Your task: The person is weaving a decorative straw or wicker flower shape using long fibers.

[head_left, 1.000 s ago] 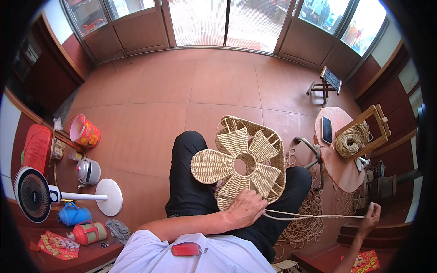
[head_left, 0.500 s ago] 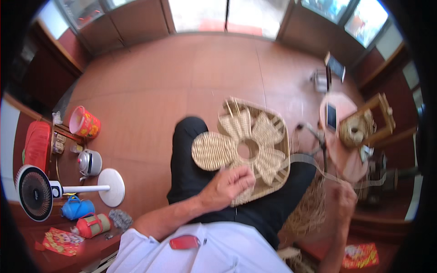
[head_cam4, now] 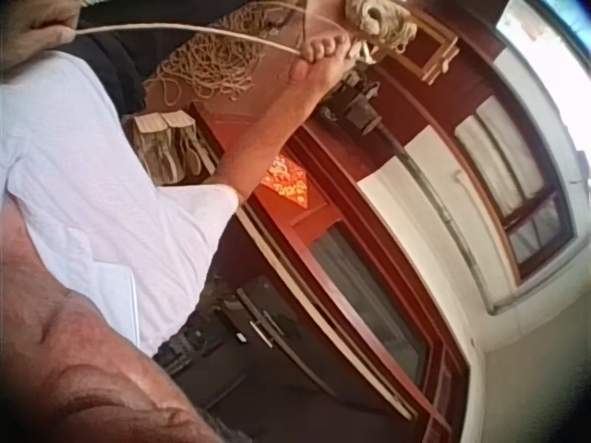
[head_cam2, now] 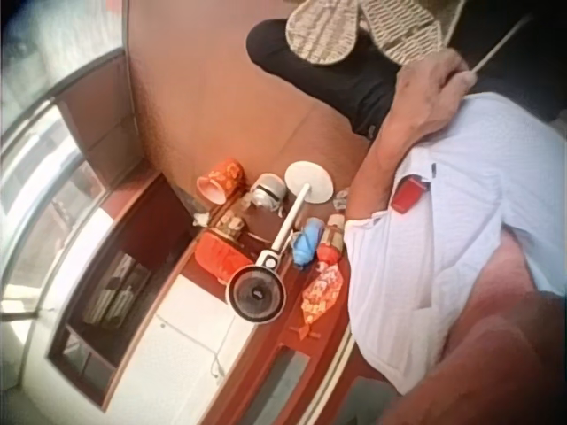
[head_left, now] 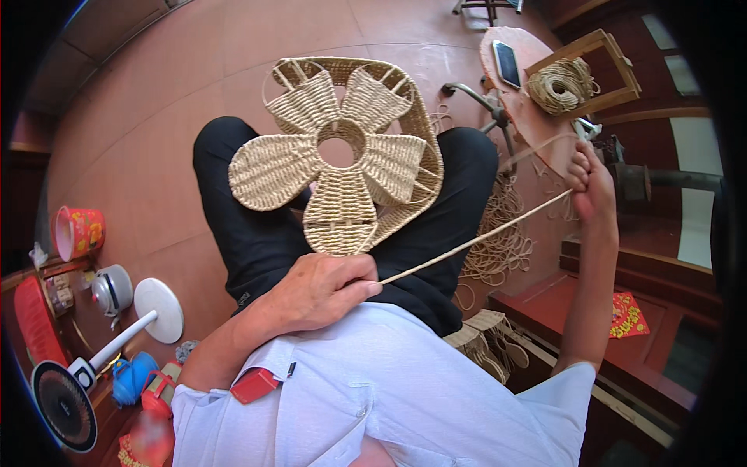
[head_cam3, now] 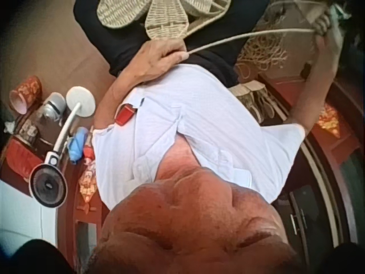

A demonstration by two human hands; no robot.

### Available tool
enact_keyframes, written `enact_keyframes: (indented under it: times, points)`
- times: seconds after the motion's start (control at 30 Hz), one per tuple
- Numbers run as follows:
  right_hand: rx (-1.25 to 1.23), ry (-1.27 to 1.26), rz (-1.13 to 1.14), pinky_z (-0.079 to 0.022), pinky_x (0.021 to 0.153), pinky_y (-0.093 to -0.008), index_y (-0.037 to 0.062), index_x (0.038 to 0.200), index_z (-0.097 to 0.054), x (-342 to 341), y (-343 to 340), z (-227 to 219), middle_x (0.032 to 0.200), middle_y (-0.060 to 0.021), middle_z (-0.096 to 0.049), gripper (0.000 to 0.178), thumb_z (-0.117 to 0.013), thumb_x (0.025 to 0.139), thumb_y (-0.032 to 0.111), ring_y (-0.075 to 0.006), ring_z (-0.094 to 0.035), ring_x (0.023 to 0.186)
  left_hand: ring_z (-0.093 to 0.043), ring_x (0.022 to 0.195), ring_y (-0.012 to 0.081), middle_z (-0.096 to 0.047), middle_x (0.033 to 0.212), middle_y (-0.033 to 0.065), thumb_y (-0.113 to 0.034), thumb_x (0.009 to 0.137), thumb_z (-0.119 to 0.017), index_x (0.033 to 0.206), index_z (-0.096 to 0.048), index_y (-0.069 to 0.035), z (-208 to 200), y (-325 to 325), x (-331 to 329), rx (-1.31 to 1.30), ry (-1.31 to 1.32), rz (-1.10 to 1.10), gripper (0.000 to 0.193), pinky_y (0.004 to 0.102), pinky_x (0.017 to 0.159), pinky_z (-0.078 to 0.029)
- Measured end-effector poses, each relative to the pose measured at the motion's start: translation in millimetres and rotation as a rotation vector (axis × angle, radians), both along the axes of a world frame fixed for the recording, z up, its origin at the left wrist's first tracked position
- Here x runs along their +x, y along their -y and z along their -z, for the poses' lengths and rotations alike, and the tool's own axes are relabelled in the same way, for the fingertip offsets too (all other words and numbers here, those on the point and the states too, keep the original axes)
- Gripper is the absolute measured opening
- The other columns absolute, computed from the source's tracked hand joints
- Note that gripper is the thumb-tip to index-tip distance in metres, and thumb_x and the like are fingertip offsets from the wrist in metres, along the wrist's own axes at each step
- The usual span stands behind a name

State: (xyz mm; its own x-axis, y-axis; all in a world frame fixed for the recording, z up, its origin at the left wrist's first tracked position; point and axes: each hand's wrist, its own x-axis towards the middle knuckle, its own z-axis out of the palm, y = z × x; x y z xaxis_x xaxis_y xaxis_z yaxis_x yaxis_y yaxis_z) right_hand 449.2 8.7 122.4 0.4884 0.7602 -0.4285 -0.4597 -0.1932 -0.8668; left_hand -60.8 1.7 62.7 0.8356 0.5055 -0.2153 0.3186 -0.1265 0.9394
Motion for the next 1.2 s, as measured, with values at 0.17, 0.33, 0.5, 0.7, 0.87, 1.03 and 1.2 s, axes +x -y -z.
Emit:
enact_keyframes:
  times: [0.17,0.33,0.5,0.7,0.87,1.03,1.2]
  points:
    - [-0.059,0.270,0.386,-0.023,0.043,-0.0232,0.0102,0.120,-0.060,174.7,27.1,-25.6,0.073,0.0074,-0.039,0.026,-0.043,0.123,0.029,-0.0046,-0.031,0.052,-0.074,0.083,0.0324,-0.075,0.088,0.0138,-0.029,0.104,-0.068,0.099,-0.071,-0.005,12.8,1.2,-7.7,-0.011,-0.075,0.035,0.025,0.0446,0.078,-0.056]
    - [-0.113,0.493,0.551,-0.024,0.043,-0.0241,0.0095,0.128,-0.065,261.5,54.1,-72.0,0.075,0.0063,-0.043,0.030,-0.045,0.121,0.031,-0.0061,-0.032,0.052,-0.075,0.087,0.0366,-0.076,0.089,0.0149,-0.032,0.104,-0.066,0.101,-0.072,-0.006,13.7,-2.0,-6.5,-0.073,-0.188,0.084,0.027,0.0481,0.081,-0.056]
    - [-0.116,0.904,0.244,-0.035,0.052,-0.0218,0.0104,0.141,-0.074,154.5,11.7,-91.9,0.083,0.0076,-0.053,0.035,-0.055,0.118,0.028,-0.0026,-0.041,0.061,-0.074,0.097,0.0338,-0.076,0.100,0.0146,-0.030,0.105,-0.068,0.108,-0.075,-0.004,23.0,4.0,17.5,-0.026,0.005,0.178,0.028,0.0456,0.089,-0.057]
    - [0.045,0.966,-0.646,-0.054,0.094,-0.0265,0.0030,0.127,-0.080,-147.0,33.2,13.2,0.109,-0.0020,-0.079,0.027,-0.066,0.114,0.022,-0.0093,-0.069,0.095,-0.070,0.126,0.0228,-0.075,0.129,0.0114,-0.020,0.105,-0.073,0.136,-0.073,0.000,26.4,-3.3,-23.3,-0.325,0.222,-0.111,0.036,0.0371,0.110,-0.054]
    - [-0.083,0.700,-0.628,-0.055,0.080,-0.0240,-0.0024,0.115,-0.079,-249.7,57.2,79.6,0.093,-0.0007,-0.077,0.014,-0.074,0.107,0.008,-0.0055,-0.067,0.086,-0.071,0.107,0.0115,-0.077,0.112,0.0062,-0.018,0.111,-0.068,0.129,-0.074,-0.001,40.8,-6.6,-77.3,-0.377,0.102,-0.713,0.025,0.0300,0.099,-0.056]
    - [-0.052,0.723,-0.459,-0.057,0.085,-0.0266,-0.0024,0.112,-0.076,-243.5,60.2,95.9,0.098,-0.0050,-0.079,0.010,-0.072,0.109,0.006,-0.0092,-0.072,0.091,-0.072,0.101,0.0121,-0.077,0.111,0.0074,-0.019,0.112,-0.067,0.128,-0.074,0.000,57.3,1.7,-81.0,-0.360,0.087,-0.875,0.026,0.0290,0.091,-0.059]
    - [0.046,1.092,-0.440,-0.059,0.083,-0.0296,-0.0013,0.110,-0.076,-219.0,64.8,92.0,0.099,-0.0085,-0.079,0.008,-0.075,0.105,0.005,-0.0159,-0.077,0.091,-0.073,0.098,0.0127,-0.078,0.112,0.0084,-0.019,0.112,-0.067,0.128,-0.074,0.001,66.7,0.7,-71.1,-0.413,0.107,-0.828,0.027,0.0287,0.089,-0.060]
